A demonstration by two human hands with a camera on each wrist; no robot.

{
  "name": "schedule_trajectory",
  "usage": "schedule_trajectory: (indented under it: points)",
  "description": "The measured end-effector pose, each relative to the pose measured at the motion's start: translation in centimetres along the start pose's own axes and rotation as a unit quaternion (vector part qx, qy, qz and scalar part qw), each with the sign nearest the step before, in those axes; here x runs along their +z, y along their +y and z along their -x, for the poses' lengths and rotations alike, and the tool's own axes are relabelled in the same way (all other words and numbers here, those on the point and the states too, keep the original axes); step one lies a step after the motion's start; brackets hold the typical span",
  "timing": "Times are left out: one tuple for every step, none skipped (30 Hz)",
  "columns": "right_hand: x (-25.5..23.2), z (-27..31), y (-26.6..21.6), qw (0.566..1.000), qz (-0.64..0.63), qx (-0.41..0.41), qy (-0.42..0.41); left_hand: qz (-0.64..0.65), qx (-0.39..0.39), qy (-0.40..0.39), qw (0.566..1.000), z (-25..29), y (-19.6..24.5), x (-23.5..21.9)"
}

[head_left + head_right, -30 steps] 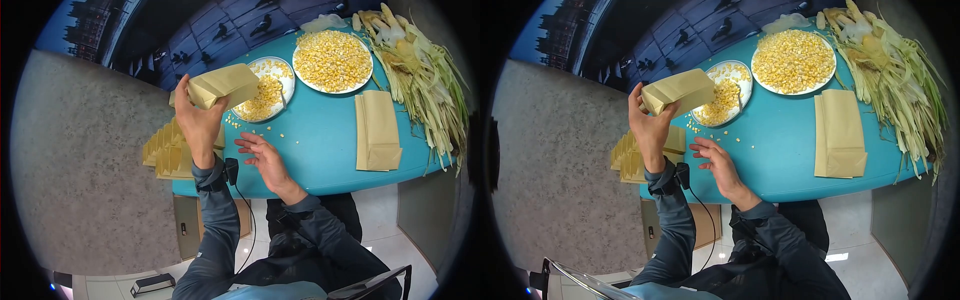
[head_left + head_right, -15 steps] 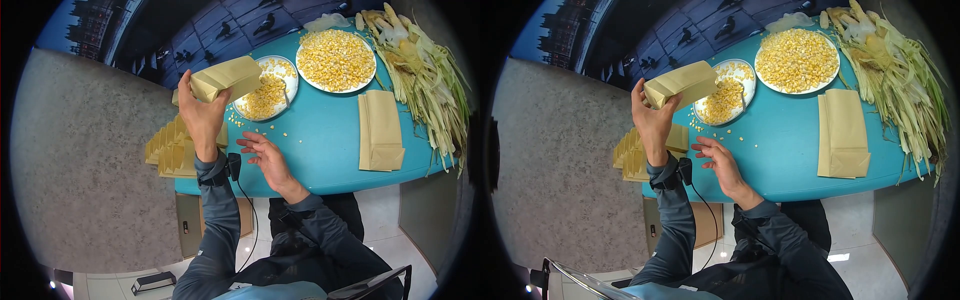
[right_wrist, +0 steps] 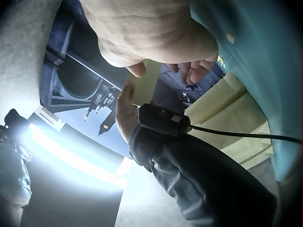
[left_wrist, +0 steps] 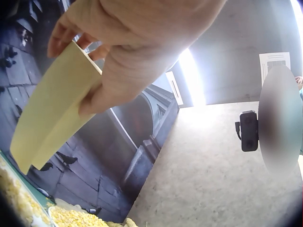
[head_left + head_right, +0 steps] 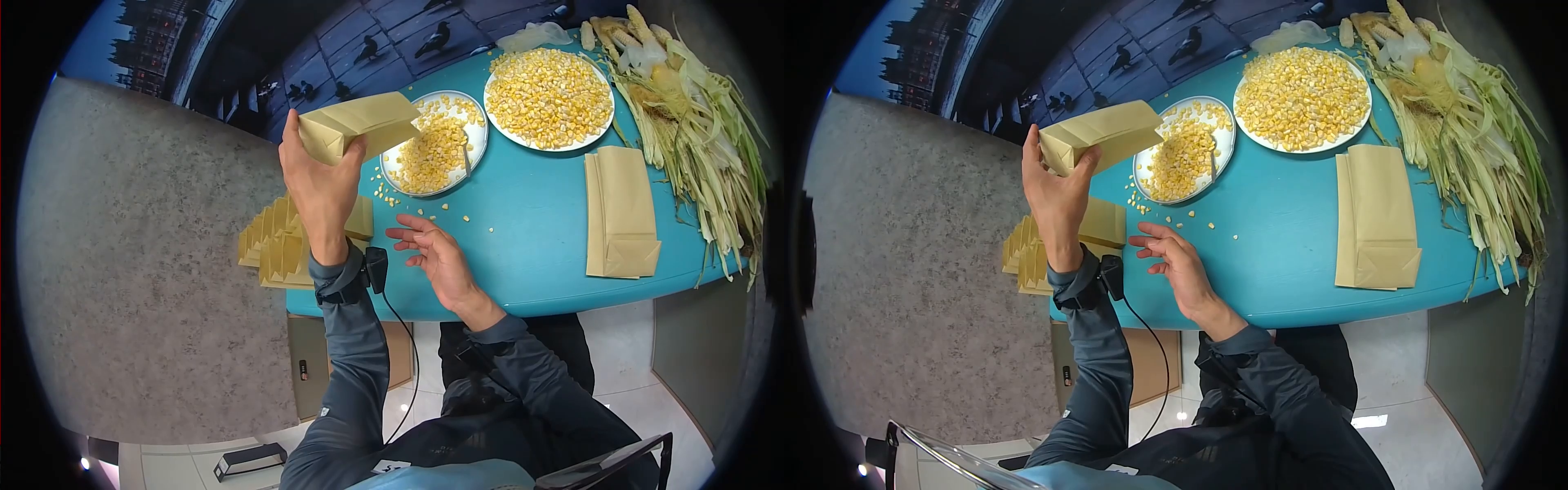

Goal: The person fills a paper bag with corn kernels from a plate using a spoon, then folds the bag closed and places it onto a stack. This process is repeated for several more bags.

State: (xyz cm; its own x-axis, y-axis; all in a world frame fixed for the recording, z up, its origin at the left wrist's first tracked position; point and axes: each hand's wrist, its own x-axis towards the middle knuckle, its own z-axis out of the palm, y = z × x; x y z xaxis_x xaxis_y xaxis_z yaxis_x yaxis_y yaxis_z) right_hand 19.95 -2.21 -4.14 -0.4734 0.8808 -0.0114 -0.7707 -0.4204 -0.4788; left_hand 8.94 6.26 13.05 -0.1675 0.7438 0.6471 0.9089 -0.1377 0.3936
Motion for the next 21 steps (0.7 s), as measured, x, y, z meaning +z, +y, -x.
schedule_trajectory:
  points:
    - [0.04, 0.02, -0.10, 1.000, 0.000, -0.001, 0.000, -0.033, 0.029, 0.010, 0.999, 0.02, -0.35, 0.26]
    - [0.09, 0.07, -0.16, 1.000, 0.000, 0.000, 0.000, -0.065, 0.059, 0.019, 0.996, 0.06, -0.51, 0.40]
    - [0.11, 0.12, -0.18, 1.000, 0.000, 0.001, 0.000, -0.065, 0.059, 0.018, 0.996, 0.07, -0.43, 0.42]
    - [0.10, 0.14, -0.17, 1.000, 0.000, 0.001, 0.000, -0.035, 0.043, 0.025, 0.998, 0.09, -0.30, 0.47]
    - [0.08, 0.14, -0.15, 1.000, -0.002, 0.002, 0.000, -0.005, 0.027, 0.032, 0.999, 0.09, -0.20, 0.51]
    - [0.06, 0.11, -0.14, 1.000, -0.005, 0.003, 0.001, -0.005, 0.027, 0.032, 0.999, 0.07, -0.13, 0.51]
    - [0.00, 0.08, -0.12, 1.000, -0.005, 0.003, 0.001, 0.018, 0.029, 0.044, 0.998, 0.10, -0.10, 0.48]
    - [-0.05, 0.05, -0.08, 1.000, -0.006, 0.001, 0.000, 0.041, 0.031, 0.056, 0.997, 0.17, -0.13, 0.40]
    - [-0.05, 0.07, -0.02, 1.000, -0.007, -0.001, -0.002, 0.040, 0.030, 0.056, 0.997, 0.20, -0.11, 0.50]
    - [-0.03, 0.14, 0.03, 1.000, -0.008, 0.000, -0.003, 0.021, 0.017, 0.029, 0.999, 0.21, -0.03, 0.77]
    - [0.00, 0.18, 0.04, 1.000, -0.008, 0.001, -0.002, 0.002, 0.004, 0.002, 1.000, 0.20, -0.02, 0.89]
    - [0.00, 0.12, -0.06, 1.000, -0.008, 0.000, 0.000, 0.002, 0.005, 0.003, 1.000, 0.27, -0.22, 0.81]
    - [-0.01, 0.00, -0.23, 1.000, -0.008, -0.004, 0.000, 0.026, 0.010, 0.022, 0.999, 0.42, -0.51, 0.77]
    - [0.00, 0.03, -0.27, 1.000, -0.009, -0.003, 0.001, 0.050, 0.013, 0.039, 0.998, 0.55, -0.65, 0.83]
    - [-0.01, 0.19, -0.16, 1.000, -0.010, 0.001, 0.002, 0.055, 0.004, 0.046, 0.997, 0.48, -0.34, 0.95]
    - [-0.05, 0.33, 0.00, 1.000, -0.011, 0.005, 0.003, 0.054, 0.001, 0.045, 0.998, 0.54, -0.30, 0.97]
    - [-0.06, 0.38, 0.16, 1.000, -0.011, 0.005, 0.000, 0.033, -0.016, 0.021, 0.999, 0.59, -0.33, 0.86]
    - [-0.09, 0.15, 0.02, 1.000, -0.009, 0.000, -0.004, 0.016, -0.028, -0.002, 0.999, 0.39, -0.26, 0.91]
    - [-0.13, -0.08, -0.16, 1.000, -0.008, -0.003, -0.005, 0.018, -0.026, 0.000, 0.999, 0.18, -0.25, 1.01]
    - [-0.14, -0.04, -0.10, 1.000, -0.008, -0.002, -0.004, 0.022, -0.028, 0.009, 0.999, 0.24, -0.40, 0.98]
    - [-0.17, 0.09, 0.04, 1.000, -0.009, 0.000, -0.002, 0.024, -0.032, 0.018, 0.999, 0.44, -0.50, 0.91]
